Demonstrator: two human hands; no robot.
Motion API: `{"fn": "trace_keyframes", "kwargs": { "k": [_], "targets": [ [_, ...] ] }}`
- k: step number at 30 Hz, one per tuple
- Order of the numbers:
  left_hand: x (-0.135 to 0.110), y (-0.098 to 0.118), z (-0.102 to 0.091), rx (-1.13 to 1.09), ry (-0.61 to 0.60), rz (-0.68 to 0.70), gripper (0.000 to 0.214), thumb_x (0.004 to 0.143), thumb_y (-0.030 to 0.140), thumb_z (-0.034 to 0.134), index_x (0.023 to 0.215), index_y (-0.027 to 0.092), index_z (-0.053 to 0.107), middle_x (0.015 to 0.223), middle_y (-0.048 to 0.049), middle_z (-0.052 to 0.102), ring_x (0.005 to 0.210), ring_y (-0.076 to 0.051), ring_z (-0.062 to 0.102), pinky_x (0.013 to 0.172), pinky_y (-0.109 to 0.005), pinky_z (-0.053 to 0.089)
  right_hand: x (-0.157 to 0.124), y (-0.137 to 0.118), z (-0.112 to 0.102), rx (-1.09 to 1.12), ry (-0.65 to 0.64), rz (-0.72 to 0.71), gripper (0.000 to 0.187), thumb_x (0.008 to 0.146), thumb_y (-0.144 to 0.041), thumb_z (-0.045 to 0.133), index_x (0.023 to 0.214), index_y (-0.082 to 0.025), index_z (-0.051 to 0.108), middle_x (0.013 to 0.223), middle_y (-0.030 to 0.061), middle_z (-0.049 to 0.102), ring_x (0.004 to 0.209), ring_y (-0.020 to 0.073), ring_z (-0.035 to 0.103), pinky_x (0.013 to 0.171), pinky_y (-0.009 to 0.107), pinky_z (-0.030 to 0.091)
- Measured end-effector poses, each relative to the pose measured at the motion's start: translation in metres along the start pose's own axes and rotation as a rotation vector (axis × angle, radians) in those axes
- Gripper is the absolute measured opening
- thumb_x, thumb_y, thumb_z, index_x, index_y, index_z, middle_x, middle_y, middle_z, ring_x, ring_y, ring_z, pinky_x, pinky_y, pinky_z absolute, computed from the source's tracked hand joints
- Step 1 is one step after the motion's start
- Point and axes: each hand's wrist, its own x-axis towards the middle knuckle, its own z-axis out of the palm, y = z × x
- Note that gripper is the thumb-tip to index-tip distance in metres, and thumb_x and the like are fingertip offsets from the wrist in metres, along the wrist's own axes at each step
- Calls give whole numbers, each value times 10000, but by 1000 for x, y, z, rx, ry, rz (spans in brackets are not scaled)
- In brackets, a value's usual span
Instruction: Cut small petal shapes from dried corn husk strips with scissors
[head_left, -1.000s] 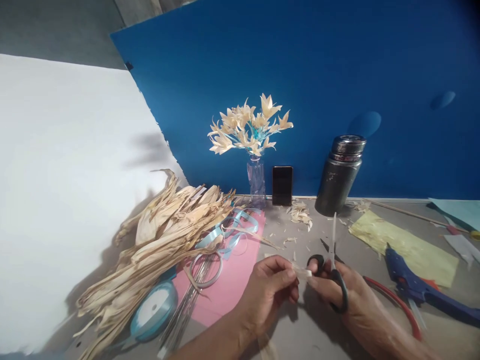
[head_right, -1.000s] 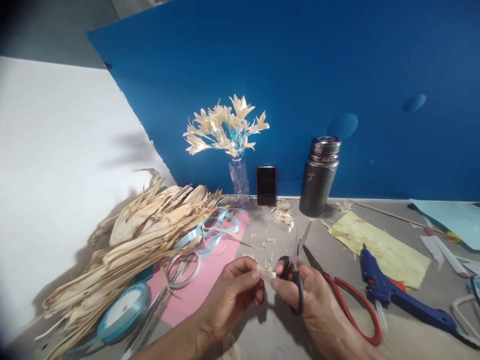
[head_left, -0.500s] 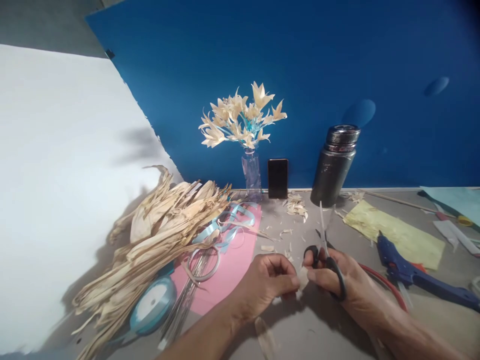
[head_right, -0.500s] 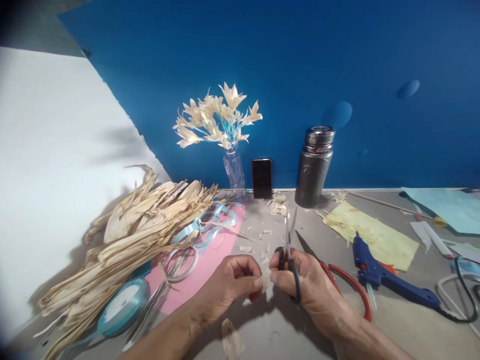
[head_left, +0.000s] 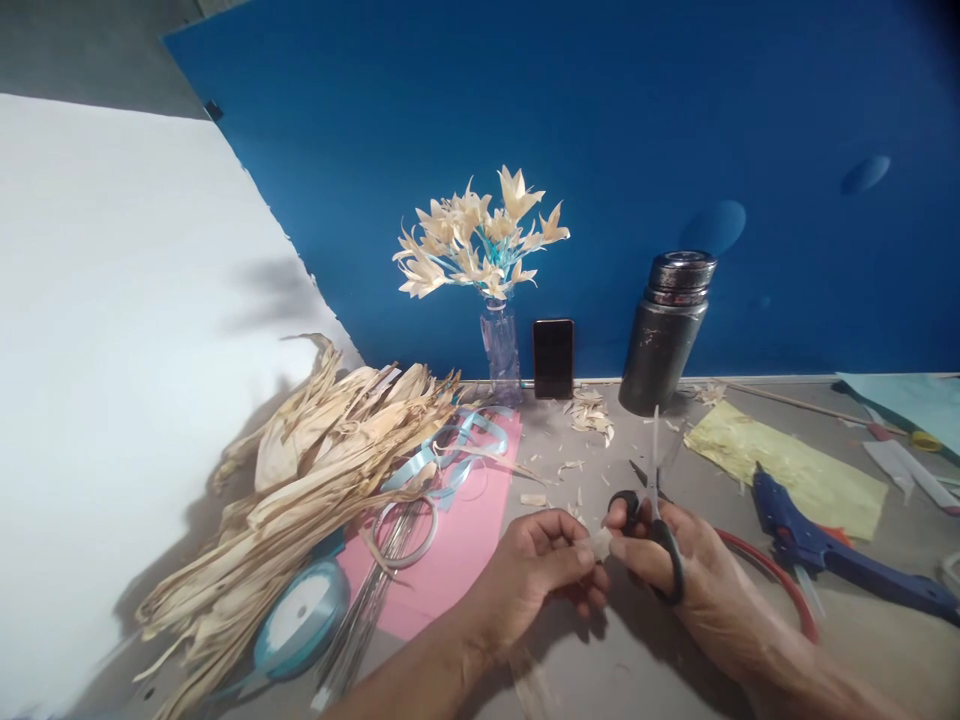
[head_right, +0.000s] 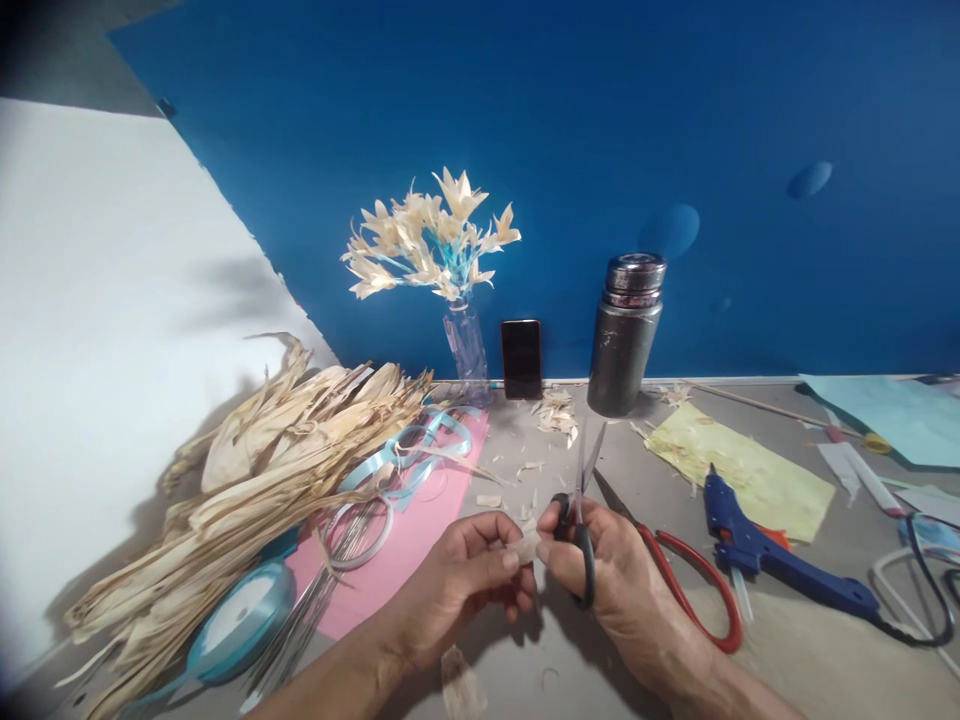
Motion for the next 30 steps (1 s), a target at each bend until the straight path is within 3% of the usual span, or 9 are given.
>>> {"fn": "trace_keyframes", "kwargs": {
  "k": [5,8,11,16,23,27,30],
  "targets": [
    [5,-6,-4,-66,2,11,360,679,406,840,767,129,628,683,-60,674,572,-134,625,553,-231,452,0,1,2,44,67,-10,287,768,-411,706,920,-207,573,688,-41,577,632,158,537,589,260,409],
    [9,-10,-9,-167,-69,-28,425,747,542,734,782,128,642,670,-84,689,554,-171,651,512,-249,468,-1,-1,2,118,-64,0,285,781,-406,692,933,-207,555,668,-26,628,626,182,601,601,275,428],
    [12,-15,-13,-192,-199,-183,442,791,535,671,779,94,672,637,-101,686,509,-180,650,480,-262,481,-1,-5,3,148,-189,20,259,807,-394,654,943,-216,525,600,-25,653,574,202,635,588,288,442],
    [10,-18,-16,-214,-350,-287,363,772,422,726,772,59,703,597,-86,664,473,-155,632,459,-245,482,-2,-6,-2,-32,-89,-36,263,748,-349,704,914,-194,572,652,-36,617,595,151,534,570,255,408],
    [10,-15,-12,-229,-218,-181,197,752,283,721,744,99,654,585,-67,655,433,-136,601,448,-234,463,0,-2,-5,-111,-47,-73,237,791,-382,665,915,-194,593,701,-20,586,626,163,513,566,267,400],
    [7,-9,-6,-171,-122,-49,195,620,163,750,782,132,645,704,-49,672,509,-125,606,482,-224,444,2,-4,-4,-157,45,-40,211,759,-346,672,888,-196,599,643,-44,519,580,138,430,521,251,337],
    [3,-2,-2,-51,-22,25,217,643,247,800,758,144,648,679,-25,629,569,-118,581,560,-235,438,1,-6,-2,-146,43,8,211,738,-340,673,871,-191,604,626,-59,458,570,122,370,503,240,303]
  ]
}}
